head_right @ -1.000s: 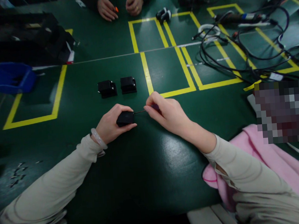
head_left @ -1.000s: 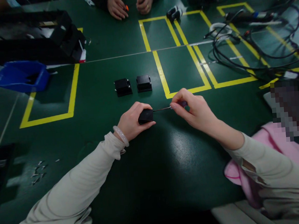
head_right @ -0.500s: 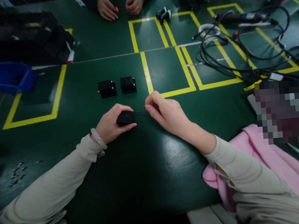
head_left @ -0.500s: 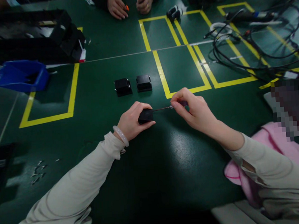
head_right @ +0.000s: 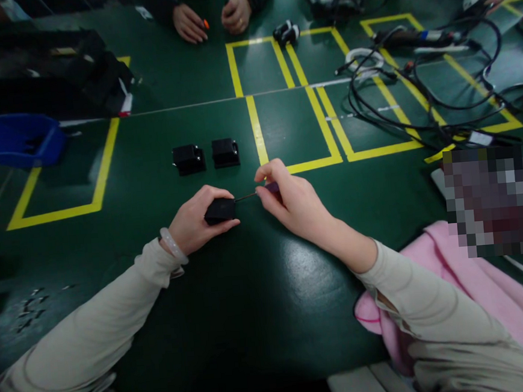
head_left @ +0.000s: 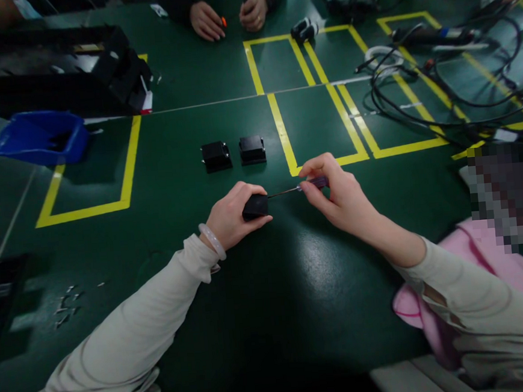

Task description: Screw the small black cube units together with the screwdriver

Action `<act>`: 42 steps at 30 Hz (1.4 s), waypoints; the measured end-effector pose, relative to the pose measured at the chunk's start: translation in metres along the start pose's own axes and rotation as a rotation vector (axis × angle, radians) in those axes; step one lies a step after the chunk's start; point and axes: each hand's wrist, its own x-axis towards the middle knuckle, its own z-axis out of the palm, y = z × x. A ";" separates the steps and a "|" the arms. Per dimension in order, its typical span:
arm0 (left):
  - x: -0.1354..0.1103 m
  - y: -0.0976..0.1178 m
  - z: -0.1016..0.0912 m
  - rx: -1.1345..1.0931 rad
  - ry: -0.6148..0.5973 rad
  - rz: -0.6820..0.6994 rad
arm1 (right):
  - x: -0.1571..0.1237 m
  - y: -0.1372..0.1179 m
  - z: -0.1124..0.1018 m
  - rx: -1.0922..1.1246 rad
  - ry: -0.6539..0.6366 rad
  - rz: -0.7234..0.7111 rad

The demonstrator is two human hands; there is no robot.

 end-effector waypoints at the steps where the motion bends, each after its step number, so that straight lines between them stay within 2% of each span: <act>1: 0.000 0.000 0.000 0.001 0.002 0.003 | 0.000 0.000 0.000 -0.006 -0.001 -0.003; 31: 0.000 -0.002 0.001 -0.001 0.014 0.012 | 0.000 0.003 0.000 0.061 -0.038 0.003; 37: 0.000 -0.001 0.001 0.003 0.012 0.015 | 0.000 0.002 0.000 0.037 0.000 -0.011; 42: 0.000 -0.001 0.001 0.006 0.010 0.011 | 0.000 0.002 0.001 0.071 -0.042 0.031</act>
